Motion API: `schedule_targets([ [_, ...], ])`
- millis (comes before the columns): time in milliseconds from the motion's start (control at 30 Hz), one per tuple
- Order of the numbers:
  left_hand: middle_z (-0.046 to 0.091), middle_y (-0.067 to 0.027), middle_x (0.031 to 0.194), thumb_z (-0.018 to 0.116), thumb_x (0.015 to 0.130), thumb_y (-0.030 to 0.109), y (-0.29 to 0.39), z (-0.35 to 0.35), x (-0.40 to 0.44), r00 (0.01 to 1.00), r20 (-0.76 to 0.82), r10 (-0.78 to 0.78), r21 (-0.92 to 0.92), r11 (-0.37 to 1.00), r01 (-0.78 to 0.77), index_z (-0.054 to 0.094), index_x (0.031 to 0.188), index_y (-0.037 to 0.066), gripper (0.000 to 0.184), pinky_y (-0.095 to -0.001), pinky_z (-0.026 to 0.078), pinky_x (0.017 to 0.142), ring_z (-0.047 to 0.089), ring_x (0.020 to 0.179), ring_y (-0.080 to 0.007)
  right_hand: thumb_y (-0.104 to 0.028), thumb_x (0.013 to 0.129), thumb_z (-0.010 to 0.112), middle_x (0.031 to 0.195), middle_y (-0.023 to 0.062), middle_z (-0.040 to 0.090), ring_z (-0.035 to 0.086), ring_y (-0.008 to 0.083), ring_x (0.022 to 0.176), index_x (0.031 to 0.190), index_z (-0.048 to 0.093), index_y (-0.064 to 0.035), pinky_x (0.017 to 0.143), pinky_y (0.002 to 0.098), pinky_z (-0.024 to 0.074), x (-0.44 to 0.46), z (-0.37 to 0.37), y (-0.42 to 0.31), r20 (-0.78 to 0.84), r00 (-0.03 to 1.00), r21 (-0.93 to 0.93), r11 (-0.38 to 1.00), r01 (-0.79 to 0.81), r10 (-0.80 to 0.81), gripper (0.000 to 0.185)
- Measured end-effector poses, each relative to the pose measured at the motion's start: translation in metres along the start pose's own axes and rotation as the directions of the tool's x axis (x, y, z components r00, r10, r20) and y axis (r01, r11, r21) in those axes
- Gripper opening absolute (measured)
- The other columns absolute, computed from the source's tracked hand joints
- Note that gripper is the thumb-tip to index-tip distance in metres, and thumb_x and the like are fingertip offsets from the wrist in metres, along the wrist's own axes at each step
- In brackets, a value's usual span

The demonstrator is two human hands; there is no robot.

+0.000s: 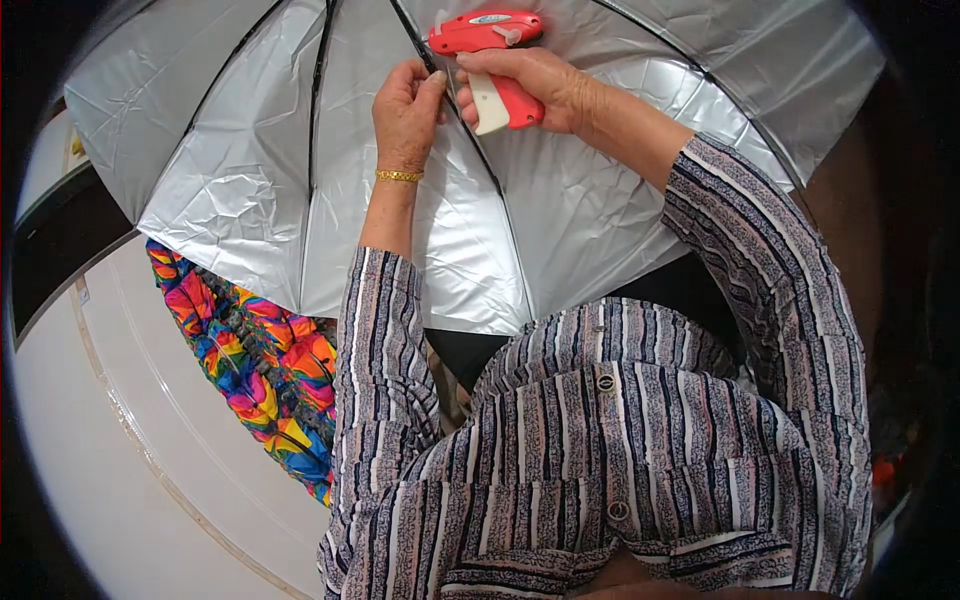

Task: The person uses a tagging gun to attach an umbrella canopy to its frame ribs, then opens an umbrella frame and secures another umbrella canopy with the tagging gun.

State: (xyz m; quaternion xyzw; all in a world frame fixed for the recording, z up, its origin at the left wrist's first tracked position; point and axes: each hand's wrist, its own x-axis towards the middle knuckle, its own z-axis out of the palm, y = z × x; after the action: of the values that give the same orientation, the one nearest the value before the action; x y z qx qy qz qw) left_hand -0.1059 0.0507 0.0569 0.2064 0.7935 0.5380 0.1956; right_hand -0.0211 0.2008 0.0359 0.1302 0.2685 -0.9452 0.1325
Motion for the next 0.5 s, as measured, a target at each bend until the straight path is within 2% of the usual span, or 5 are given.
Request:
schedule_targets([
  [100,0.052,-0.0006,0.061,0.058,0.083,0.009,0.0008,0.0010,-0.0002,1.000,0.007,-0.011,0.009,1.000,0.011,0.054,0.086,0.000,0.010,-0.0211,0.038,0.042,0.046,0.047,-0.0068,-0.024,0.082,0.062,0.079,0.0112,0.063,0.064,0.0215,0.066,0.094,0.054,-0.0010,0.063,0.0333,0.0553,0.0019,-0.0003,-0.0013,-0.004,1.000,-0.055,0.998,0.012,-0.012,0.027],
  [500,0.053,-0.0012,0.061,0.058,0.083,0.009,-0.0028,0.0001,0.0009,1.000,-0.025,-0.010,0.050,0.999,0.012,0.054,0.087,0.000,0.011,-0.0214,0.038,0.041,0.046,0.046,-0.0070,-0.024,0.081,0.063,0.078,0.0109,0.063,0.064,0.0208,0.065,0.094,0.055,-0.0015,0.061,0.0331,0.0555,-0.0013,0.0001,-0.0037,-0.023,1.000,-0.033,0.999,-0.017,0.016,0.027],
])
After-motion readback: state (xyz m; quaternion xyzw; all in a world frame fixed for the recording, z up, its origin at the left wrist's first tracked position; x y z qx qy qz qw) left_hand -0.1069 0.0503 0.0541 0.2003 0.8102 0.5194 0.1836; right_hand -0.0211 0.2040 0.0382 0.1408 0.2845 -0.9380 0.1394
